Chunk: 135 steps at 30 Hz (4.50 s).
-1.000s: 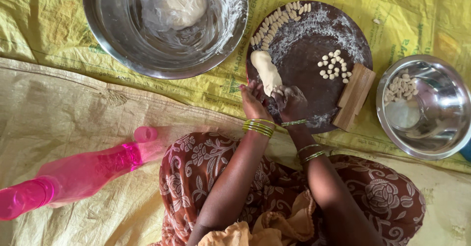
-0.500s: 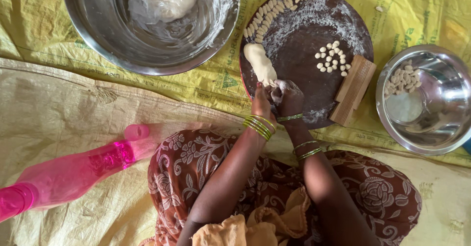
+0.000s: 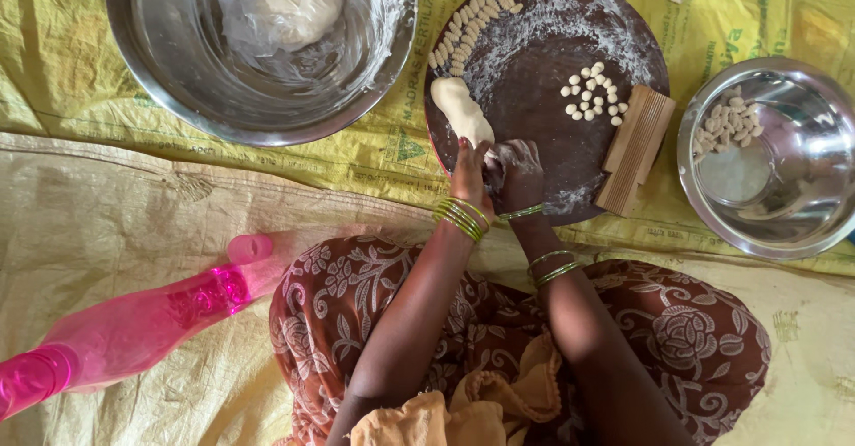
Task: The person sits on the floor and repeatedly pinches small pieces of dough from a larger lump, rolls them into balls between their palms, and places them on a wooden board. The person also transfers some finished dough balls into a metal bowl.
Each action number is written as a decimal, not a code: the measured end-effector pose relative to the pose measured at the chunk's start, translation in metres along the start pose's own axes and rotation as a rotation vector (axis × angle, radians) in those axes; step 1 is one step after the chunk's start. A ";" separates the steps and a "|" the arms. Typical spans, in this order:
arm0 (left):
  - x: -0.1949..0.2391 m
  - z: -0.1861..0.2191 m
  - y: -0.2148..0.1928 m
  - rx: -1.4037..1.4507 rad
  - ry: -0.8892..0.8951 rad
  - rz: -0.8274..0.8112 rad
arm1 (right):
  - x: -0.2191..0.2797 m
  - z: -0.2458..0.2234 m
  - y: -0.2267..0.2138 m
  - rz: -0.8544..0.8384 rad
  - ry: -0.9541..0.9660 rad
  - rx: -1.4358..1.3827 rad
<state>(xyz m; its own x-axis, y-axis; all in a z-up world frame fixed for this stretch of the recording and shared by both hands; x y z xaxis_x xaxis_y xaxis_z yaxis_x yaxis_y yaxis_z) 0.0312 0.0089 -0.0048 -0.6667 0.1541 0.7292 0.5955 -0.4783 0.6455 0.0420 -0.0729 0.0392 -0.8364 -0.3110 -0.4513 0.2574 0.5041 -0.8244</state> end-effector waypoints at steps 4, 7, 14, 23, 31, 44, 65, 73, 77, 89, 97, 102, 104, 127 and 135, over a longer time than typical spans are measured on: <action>-0.015 0.001 -0.008 -0.064 0.040 -0.006 | -0.003 0.008 0.003 -0.073 0.018 -0.003; -0.013 0.003 -0.012 -0.013 0.022 -0.014 | 0.001 0.011 0.006 -0.118 0.066 -0.019; -0.004 0.013 -0.008 0.008 0.094 0.041 | -0.004 0.033 0.005 -0.406 0.009 -0.092; -0.051 -0.021 -0.034 0.007 -0.035 -0.068 | -0.004 0.054 -0.003 -0.972 -0.015 0.290; -0.073 -0.008 -0.040 -0.118 0.136 -0.060 | 0.018 0.024 -0.084 -0.772 0.401 -0.208; 0.061 0.002 0.030 0.012 -0.066 -0.521 | 0.044 0.007 -0.066 -0.313 0.874 -1.301; 0.057 0.018 0.031 -0.029 0.082 -0.754 | 0.013 -0.097 -0.090 -0.291 -0.154 -0.115; 0.077 0.045 0.034 -0.002 0.216 -0.727 | 0.021 -0.090 -0.106 -0.160 -0.202 0.062; 0.078 0.033 0.039 -0.023 0.129 -0.787 | 0.016 -0.075 -0.111 -0.070 -0.026 -0.272; 0.073 0.047 0.029 0.078 0.258 -0.695 | 0.014 -0.109 -0.112 0.022 -0.241 0.017; 0.055 0.032 0.024 0.107 0.092 -0.572 | 0.018 -0.082 -0.079 -0.147 -0.204 0.181; 0.051 0.045 0.015 -0.138 0.283 -0.518 | 0.030 -0.080 -0.079 -0.142 -0.235 -0.027; 0.048 0.054 0.009 -0.115 0.272 -0.489 | 0.038 -0.084 -0.081 -0.249 -0.268 -0.047; 0.072 0.021 0.034 0.072 0.027 -0.592 | 0.024 -0.061 -0.095 -0.198 0.252 -0.636; 0.083 0.034 0.043 -0.243 0.285 -0.595 | 0.031 -0.021 -0.092 -0.184 0.813 -1.569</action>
<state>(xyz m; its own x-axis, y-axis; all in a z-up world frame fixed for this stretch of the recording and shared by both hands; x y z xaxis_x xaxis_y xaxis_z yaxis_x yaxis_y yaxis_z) 0.0167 0.0310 0.0908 -0.9594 0.2331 0.1589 -0.0016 -0.5678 0.8232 -0.0178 -0.1124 0.1080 -0.9294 -0.2533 0.2684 -0.1118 0.8864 0.4493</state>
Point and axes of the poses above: each hand's wrist, its own x-axis away from the middle knuckle, its own y-axis out of the palm, z = x × y, the point moved 4 cm from there along -x, towards the middle knuckle, and after that the axes turned 8 degrees about x, right-handed, at the moved point
